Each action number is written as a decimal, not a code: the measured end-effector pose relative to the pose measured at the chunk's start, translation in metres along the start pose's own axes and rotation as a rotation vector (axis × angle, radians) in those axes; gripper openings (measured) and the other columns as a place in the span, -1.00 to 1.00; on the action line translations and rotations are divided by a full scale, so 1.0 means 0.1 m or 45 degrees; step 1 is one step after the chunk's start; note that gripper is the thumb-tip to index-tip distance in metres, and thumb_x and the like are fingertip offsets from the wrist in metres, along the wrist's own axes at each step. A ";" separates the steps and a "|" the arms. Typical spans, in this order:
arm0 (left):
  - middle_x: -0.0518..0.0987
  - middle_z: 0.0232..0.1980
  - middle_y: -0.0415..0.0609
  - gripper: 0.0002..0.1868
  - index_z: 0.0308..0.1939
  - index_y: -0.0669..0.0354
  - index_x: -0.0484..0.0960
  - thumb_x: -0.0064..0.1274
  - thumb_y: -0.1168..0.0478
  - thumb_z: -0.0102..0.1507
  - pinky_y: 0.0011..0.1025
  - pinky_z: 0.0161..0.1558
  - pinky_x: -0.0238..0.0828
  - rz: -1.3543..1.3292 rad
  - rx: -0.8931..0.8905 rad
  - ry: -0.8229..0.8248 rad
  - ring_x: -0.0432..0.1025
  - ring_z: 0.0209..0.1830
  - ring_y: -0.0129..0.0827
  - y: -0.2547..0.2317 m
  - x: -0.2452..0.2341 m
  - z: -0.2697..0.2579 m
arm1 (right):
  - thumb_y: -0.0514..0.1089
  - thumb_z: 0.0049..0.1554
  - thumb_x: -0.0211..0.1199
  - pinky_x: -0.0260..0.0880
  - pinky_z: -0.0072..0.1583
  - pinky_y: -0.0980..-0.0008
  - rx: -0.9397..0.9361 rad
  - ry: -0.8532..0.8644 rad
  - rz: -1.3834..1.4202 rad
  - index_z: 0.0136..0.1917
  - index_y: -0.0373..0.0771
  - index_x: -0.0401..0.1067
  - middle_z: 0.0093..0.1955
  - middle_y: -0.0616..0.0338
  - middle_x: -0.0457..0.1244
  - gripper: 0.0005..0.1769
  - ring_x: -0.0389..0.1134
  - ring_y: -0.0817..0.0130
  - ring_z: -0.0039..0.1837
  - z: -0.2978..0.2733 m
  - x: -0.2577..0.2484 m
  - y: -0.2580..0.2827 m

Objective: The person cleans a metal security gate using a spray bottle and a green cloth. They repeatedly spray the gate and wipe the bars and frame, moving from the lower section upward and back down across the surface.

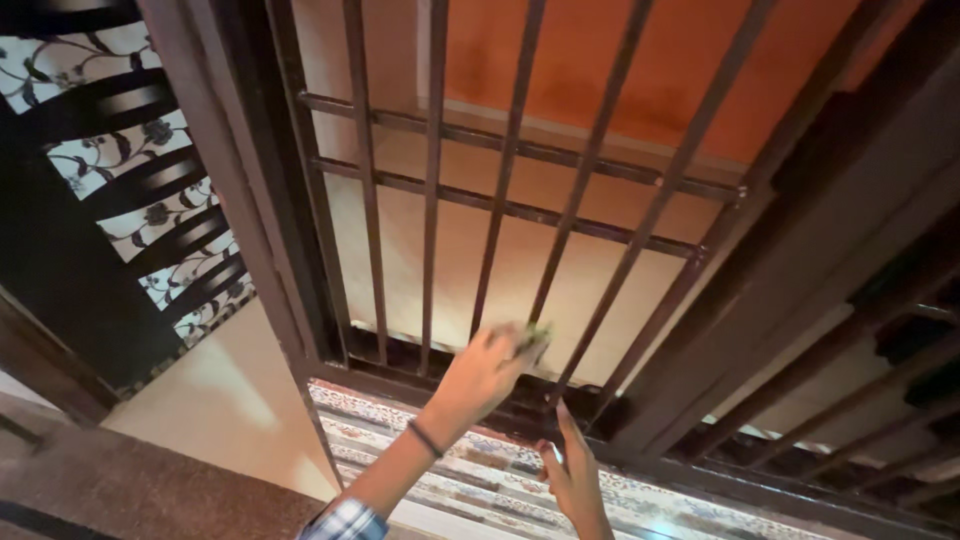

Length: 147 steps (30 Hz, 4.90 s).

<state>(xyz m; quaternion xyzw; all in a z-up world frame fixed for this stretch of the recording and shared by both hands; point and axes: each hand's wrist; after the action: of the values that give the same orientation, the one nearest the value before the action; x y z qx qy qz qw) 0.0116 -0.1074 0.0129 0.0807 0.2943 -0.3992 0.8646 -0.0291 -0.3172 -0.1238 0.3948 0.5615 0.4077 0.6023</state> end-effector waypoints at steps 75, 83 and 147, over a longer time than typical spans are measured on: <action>0.45 0.31 0.03 -0.46 0.37 0.09 0.49 0.13 0.26 0.28 -0.33 0.06 0.56 -0.042 0.302 -0.356 0.47 0.20 -0.16 0.06 -0.68 1.07 | 0.12 0.21 0.04 0.23 -0.46 0.32 0.141 0.052 0.975 -0.04 -0.11 0.20 -0.20 0.30 0.10 -0.72 0.21 0.39 -0.45 0.50 -0.03 0.50; 0.56 -0.04 -0.08 -0.86 -0.11 0.16 0.68 0.20 0.21 0.30 -0.32 -0.19 0.57 -0.298 -0.127 -0.009 0.52 -0.12 -0.22 0.12 0.30 -0.36 | 0.05 0.21 0.06 0.16 -0.49 0.31 0.086 0.012 1.043 -0.16 -0.13 0.15 -0.40 0.23 0.00 -0.74 0.17 0.31 -0.54 0.68 0.08 0.16; 0.64 -0.06 -0.06 -0.85 -0.17 0.20 0.65 0.23 0.44 0.21 -0.44 -0.10 0.58 -0.197 -0.722 -0.603 0.60 -0.13 -0.30 0.93 -0.86 -0.52 | 0.03 0.27 0.00 0.15 -0.49 0.29 -0.150 -0.194 0.907 -0.15 -0.17 0.09 -0.30 0.28 -0.02 -0.71 0.15 0.26 -0.56 0.67 0.21 0.08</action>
<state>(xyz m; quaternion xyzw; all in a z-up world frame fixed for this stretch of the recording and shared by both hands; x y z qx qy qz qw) 0.0135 0.0300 0.0113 -0.2790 0.1903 -0.3735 0.8639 0.0382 -0.2957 -0.1195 0.5594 0.3181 0.5927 0.4843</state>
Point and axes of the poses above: each hand's wrist, its own z-axis towards the middle knuckle, its own x-axis out of the palm, y = z × x
